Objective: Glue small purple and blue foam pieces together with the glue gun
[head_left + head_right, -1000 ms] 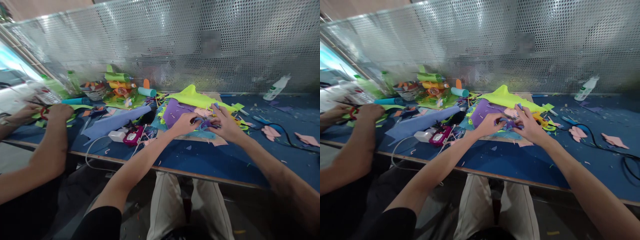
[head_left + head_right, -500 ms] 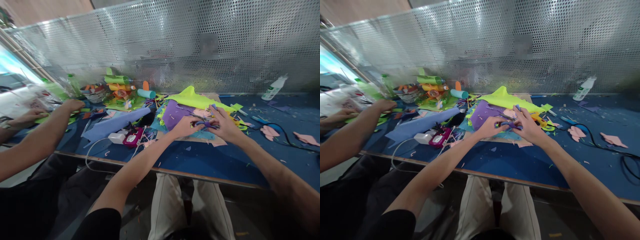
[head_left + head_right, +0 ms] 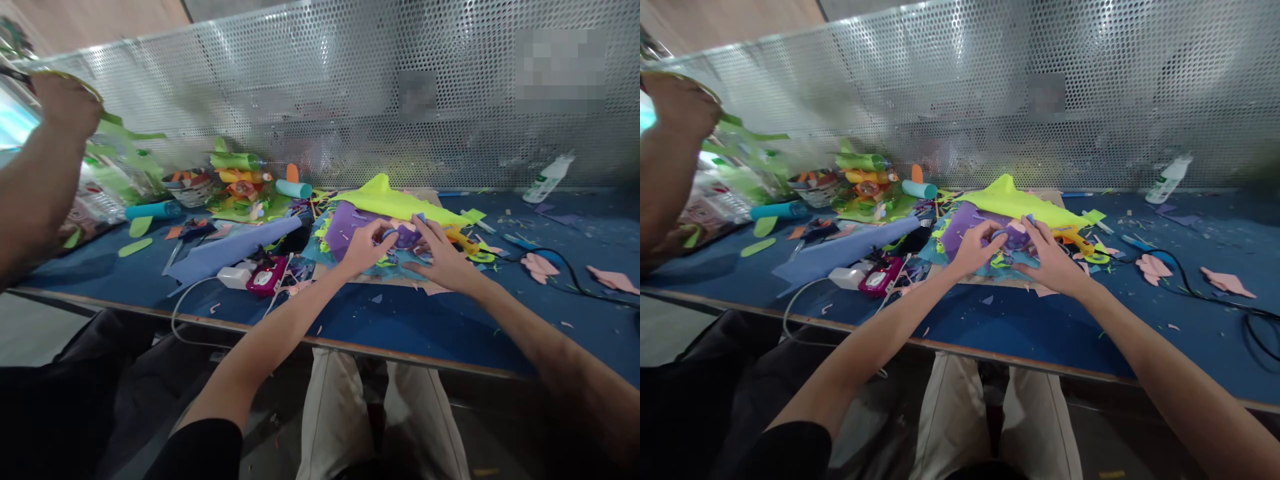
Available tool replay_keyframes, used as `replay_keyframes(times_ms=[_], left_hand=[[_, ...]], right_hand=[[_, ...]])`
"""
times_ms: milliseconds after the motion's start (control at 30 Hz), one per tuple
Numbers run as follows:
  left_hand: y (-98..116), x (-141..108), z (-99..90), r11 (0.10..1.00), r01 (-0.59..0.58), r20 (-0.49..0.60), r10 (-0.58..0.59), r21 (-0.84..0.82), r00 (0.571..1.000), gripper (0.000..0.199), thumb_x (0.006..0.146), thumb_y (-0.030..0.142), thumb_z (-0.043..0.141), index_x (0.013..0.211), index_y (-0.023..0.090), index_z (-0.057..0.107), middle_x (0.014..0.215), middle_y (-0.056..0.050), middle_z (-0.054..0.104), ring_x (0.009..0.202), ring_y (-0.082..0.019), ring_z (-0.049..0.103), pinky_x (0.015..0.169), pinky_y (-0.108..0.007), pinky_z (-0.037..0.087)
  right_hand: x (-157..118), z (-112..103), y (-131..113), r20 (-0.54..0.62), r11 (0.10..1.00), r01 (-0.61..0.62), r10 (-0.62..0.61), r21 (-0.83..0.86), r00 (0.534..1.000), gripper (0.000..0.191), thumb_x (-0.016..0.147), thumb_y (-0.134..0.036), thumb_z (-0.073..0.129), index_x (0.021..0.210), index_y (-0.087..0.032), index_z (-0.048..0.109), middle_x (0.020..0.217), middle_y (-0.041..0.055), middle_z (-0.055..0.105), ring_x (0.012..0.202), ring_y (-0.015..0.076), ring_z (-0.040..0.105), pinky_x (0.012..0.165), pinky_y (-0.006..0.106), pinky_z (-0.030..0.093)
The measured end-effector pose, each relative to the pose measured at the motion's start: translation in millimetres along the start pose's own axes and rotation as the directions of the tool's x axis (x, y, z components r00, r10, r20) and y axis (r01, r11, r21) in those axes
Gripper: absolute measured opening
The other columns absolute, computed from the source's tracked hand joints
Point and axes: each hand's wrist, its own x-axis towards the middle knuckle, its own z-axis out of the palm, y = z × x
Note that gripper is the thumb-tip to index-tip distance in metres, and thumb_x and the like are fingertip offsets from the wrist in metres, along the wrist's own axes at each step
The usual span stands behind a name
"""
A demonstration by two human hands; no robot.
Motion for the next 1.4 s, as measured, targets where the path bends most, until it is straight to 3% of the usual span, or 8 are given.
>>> replay_keyframes(times_ms=[133, 300, 400, 533, 667, 967, 1300, 1400], left_hand=[[-1, 0, -2.3, 0.999, 0.039, -0.039, -0.041, -0.036, 0.998, 0.033, 0.097, 0.049, 0.056, 0.102, 0.018, 0.063, 0.075, -0.001, 0.069, 0.065, -0.014, 0.064, 0.064, -0.027, 0.049], [-1, 0, 1.1, 0.994, 0.066, 0.013, -0.065, -0.089, 0.998, 0.034, 0.097, 0.050, 0.056, 0.103, 0.017, 0.062, 0.081, -0.002, 0.070, 0.068, -0.014, 0.065, 0.065, -0.026, 0.052], [0, 0, 1.3, 0.989, 0.074, 0.073, -0.065, -0.128, 0.995, 0.036, 0.097, 0.051, 0.055, 0.104, 0.017, 0.061, 0.080, -0.003, 0.069, 0.069, -0.014, 0.064, 0.065, -0.026, 0.051], [4, 1, -3.7, 0.990, 0.094, 0.143, -0.078, -0.106, 0.987, 0.035, 0.097, 0.050, 0.055, 0.096, 0.016, 0.064, 0.078, -0.002, 0.069, 0.063, -0.012, 0.059, 0.061, -0.025, 0.048], [8, -1, -6.6, 0.990, 0.120, 0.238, -0.101, -0.070, 0.966, 0.036, 0.096, 0.049, 0.057, 0.082, 0.016, 0.063, 0.078, -0.003, 0.073, 0.063, -0.013, 0.061, 0.061, -0.026, 0.048], [13, -2, -6.8, 0.966, 0.137, 0.236, -0.084, -0.221, 0.968, 0.032, 0.094, 0.044, 0.063, 0.101, 0.013, 0.067, 0.090, -0.010, 0.078, 0.084, -0.021, 0.075, 0.072, -0.030, 0.057], [7, -1, -7.0, 0.960, 0.110, 0.211, -0.055, -0.256, 0.976, 0.034, 0.095, 0.044, 0.062, 0.105, 0.013, 0.069, 0.091, -0.009, 0.078, 0.084, -0.020, 0.074, 0.075, -0.030, 0.058], [7, 0, -9.5, 0.961, 0.106, 0.187, -0.058, -0.256, 0.981, 0.035, 0.094, 0.045, 0.063, 0.106, 0.012, 0.069, 0.092, -0.011, 0.078, 0.083, -0.020, 0.074, 0.073, -0.030, 0.058]], right_hand=[[2, 3, -1, -0.128, 0.968, -0.004, 0.037, 0.251, 0.991, 0.084, 0.085, -0.047, 0.068, 0.157, -0.040, 0.026, 0.155, 0.0104, 0.036, 0.094, 0.0235, 0.073, 0.088, 0.047, 0.063], [5, 8, 0, -0.195, 0.880, -0.016, 0.123, 0.475, 0.973, 0.066, 0.085, -0.040, 0.068, 0.148, -0.037, 0.045, 0.142, 0.0080, 0.057, 0.097, 0.0226, 0.072, 0.088, 0.044, 0.063], [5, 11, 0, -0.184, 0.843, -0.018, 0.138, 0.538, 0.973, 0.066, 0.083, -0.036, 0.070, 0.145, -0.038, 0.048, 0.143, 0.0064, 0.058, 0.107, 0.0252, 0.072, 0.093, 0.046, 0.060], [4, 11, -2, -0.180, 0.837, -0.015, 0.135, 0.547, 0.974, 0.067, 0.082, -0.034, 0.071, 0.145, -0.037, 0.049, 0.146, 0.0059, 0.055, 0.112, 0.0254, 0.071, 0.096, 0.045, 0.059], [4, 10, -3, -0.198, 0.852, -0.063, 0.192, 0.519, 0.961, 0.070, 0.082, -0.035, 0.073, 0.147, -0.034, 0.047, 0.129, 0.0070, 0.066, 0.095, 0.0229, 0.073, 0.081, 0.040, 0.064], [5, 16, -6, -0.132, 0.763, -0.096, 0.231, 0.640, 0.964, 0.082, 0.076, -0.034, 0.078, 0.150, -0.029, 0.044, 0.090, 0.0024, 0.074, 0.087, 0.0230, 0.074, 0.079, 0.039, 0.064], [5, 14, -6, -0.166, 0.770, -0.056, 0.207, 0.635, 0.964, 0.075, 0.078, -0.024, 0.071, 0.148, -0.029, 0.045, 0.099, 0.0038, 0.071, 0.088, 0.0206, 0.072, 0.087, 0.041, 0.062], [4, 13, -5, -0.196, 0.782, -0.037, 0.201, 0.623, 0.960, 0.068, 0.078, -0.023, 0.068, 0.144, -0.031, 0.049, 0.115, 0.0060, 0.067, 0.086, 0.0191, 0.070, 0.086, 0.041, 0.061]])
